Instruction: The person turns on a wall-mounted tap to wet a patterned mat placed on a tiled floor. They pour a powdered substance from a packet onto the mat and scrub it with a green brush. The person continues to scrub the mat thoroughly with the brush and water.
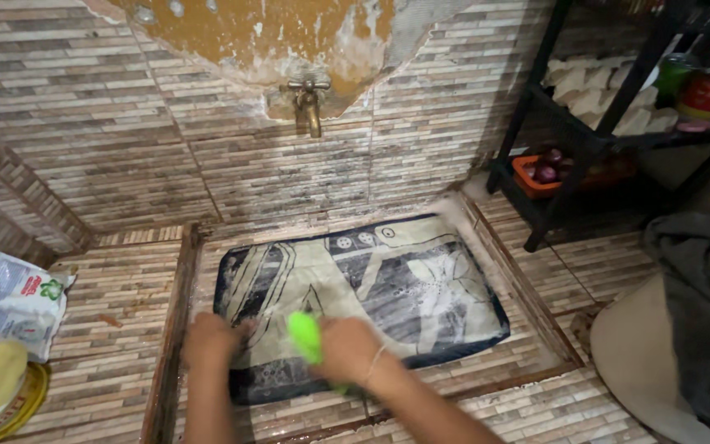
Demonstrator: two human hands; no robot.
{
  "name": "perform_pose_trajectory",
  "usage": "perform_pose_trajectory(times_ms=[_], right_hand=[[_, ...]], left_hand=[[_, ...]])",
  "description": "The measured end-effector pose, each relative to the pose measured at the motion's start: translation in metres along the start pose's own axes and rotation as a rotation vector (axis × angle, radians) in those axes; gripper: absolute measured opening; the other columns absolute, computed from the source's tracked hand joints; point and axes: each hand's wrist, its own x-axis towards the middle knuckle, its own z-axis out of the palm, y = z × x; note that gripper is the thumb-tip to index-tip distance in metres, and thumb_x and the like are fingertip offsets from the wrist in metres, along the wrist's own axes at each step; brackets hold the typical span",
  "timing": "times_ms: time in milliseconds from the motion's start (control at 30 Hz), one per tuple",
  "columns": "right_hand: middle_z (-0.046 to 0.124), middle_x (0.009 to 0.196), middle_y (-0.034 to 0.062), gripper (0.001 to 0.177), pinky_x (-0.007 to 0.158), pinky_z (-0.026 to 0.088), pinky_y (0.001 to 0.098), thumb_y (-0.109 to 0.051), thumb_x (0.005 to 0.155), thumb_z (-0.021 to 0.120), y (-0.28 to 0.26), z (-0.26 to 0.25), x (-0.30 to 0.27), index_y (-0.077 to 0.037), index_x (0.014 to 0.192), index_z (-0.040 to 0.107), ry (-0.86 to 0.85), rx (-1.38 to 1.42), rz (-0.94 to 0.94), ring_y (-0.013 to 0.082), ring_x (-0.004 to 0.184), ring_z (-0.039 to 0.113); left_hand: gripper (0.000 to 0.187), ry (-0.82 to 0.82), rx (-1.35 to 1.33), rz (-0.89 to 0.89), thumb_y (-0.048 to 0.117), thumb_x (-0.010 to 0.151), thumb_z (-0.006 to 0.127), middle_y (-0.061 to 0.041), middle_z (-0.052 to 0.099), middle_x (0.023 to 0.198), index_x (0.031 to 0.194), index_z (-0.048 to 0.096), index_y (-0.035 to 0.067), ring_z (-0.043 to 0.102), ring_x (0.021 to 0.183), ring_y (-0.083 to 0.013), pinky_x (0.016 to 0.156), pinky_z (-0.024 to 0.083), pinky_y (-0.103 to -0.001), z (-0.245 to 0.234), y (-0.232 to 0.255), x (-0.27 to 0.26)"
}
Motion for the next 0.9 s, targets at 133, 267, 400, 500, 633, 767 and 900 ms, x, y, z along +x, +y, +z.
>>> perform_pose_trajectory(times_ms=[133, 267, 400, 500, 633, 767, 900], right_hand=[[0.074, 0.104, 0.0173, 0.078, 0.077, 0.057, 0.0480, -0.052, 0.067, 0.081, -0.029, -0.009, -0.022, -0.006, 0.128, 0.067, 0.030, 0.096, -0.354, 0.0381, 0.089, 0.071], [0.074, 0.109, 0.0145, 0.079, 0.080, 0.057, 0.0474, -0.053, 0.063, 0.082, -0.016, -0.025, -0.022, -0.022, 0.134, 0.066, -0.020, 0.141, -0.197, 0.0353, 0.095, 0.072], [0.075, 0.114, 0.0070, 0.077, 0.090, 0.055, 0.0438, -0.056, 0.060, 0.081, 0.033, -0.038, -0.015, -0.036, 0.132, 0.064, -0.128, 0.162, 0.113, 0.0295, 0.101, 0.071], [0.077, 0.113, 0.0074, 0.070, 0.093, 0.056, 0.0410, -0.060, 0.058, 0.085, 0.113, -0.040, -0.022, -0.025, 0.118, 0.074, -0.121, 0.128, 0.415, 0.0271, 0.104, 0.073], [0.076, 0.109, 0.0177, 0.078, 0.090, 0.060, 0.0417, -0.065, 0.065, 0.088, 0.235, -0.055, -0.054, -0.011, 0.119, 0.071, 0.086, 0.087, 0.717, 0.0319, 0.101, 0.076], [0.077, 0.106, 0.0194, 0.067, 0.089, 0.059, 0.0437, -0.061, 0.064, 0.085, 0.237, -0.053, -0.060, -0.011, 0.106, 0.079, 0.139, -0.002, 0.603, 0.0348, 0.099, 0.075], [0.079, 0.100, 0.0109, 0.060, 0.084, 0.060, 0.0432, -0.066, 0.066, 0.079, 0.126, -0.034, -0.028, -0.018, 0.103, 0.078, -0.025, 0.062, 0.562, 0.0295, 0.093, 0.078]], left_hand=[[0.060, 0.017, -0.043, 0.109, 0.038, 0.082, 0.080, -0.028, 0.069, 0.123, 0.125, 0.063, 0.000, 0.065, 0.120, -0.0441, 0.101, 0.052, -0.051, 0.016, -0.019, 0.022], [0.036, 0.266, -0.269, 0.201, 0.019, 0.093, 0.067, -0.034, 0.067, 0.117, 0.123, 0.063, -0.001, 0.062, 0.114, -0.0527, 0.096, 0.050, -0.057, 0.036, -0.027, 0.042], [0.035, 0.296, -0.309, 0.171, 0.021, 0.094, 0.068, -0.036, 0.068, 0.113, 0.117, 0.064, -0.004, 0.064, 0.113, -0.0519, 0.096, 0.052, -0.056, 0.028, -0.023, 0.037], [0.033, 0.269, -0.276, 0.135, 0.019, 0.092, 0.066, -0.035, 0.067, 0.115, 0.116, 0.065, -0.003, 0.064, 0.112, -0.0517, 0.095, 0.051, -0.056, 0.021, -0.022, 0.027], [0.028, 0.198, -0.231, 0.066, 0.010, 0.095, 0.054, -0.035, 0.067, 0.117, 0.115, 0.071, -0.003, 0.065, 0.114, -0.0506, 0.096, 0.054, -0.054, 0.023, -0.029, 0.032], [0.030, 0.118, -0.248, 0.001, 0.008, 0.093, 0.054, -0.035, 0.067, 0.119, 0.113, 0.073, -0.003, 0.065, 0.116, -0.0494, 0.097, 0.054, -0.052, 0.029, -0.033, 0.043], [0.029, 0.148, -0.229, 0.029, 0.009, 0.093, 0.055, -0.037, 0.067, 0.116, 0.111, 0.074, -0.005, 0.066, 0.114, -0.0496, 0.096, 0.055, -0.052, 0.035, -0.038, 0.052]])
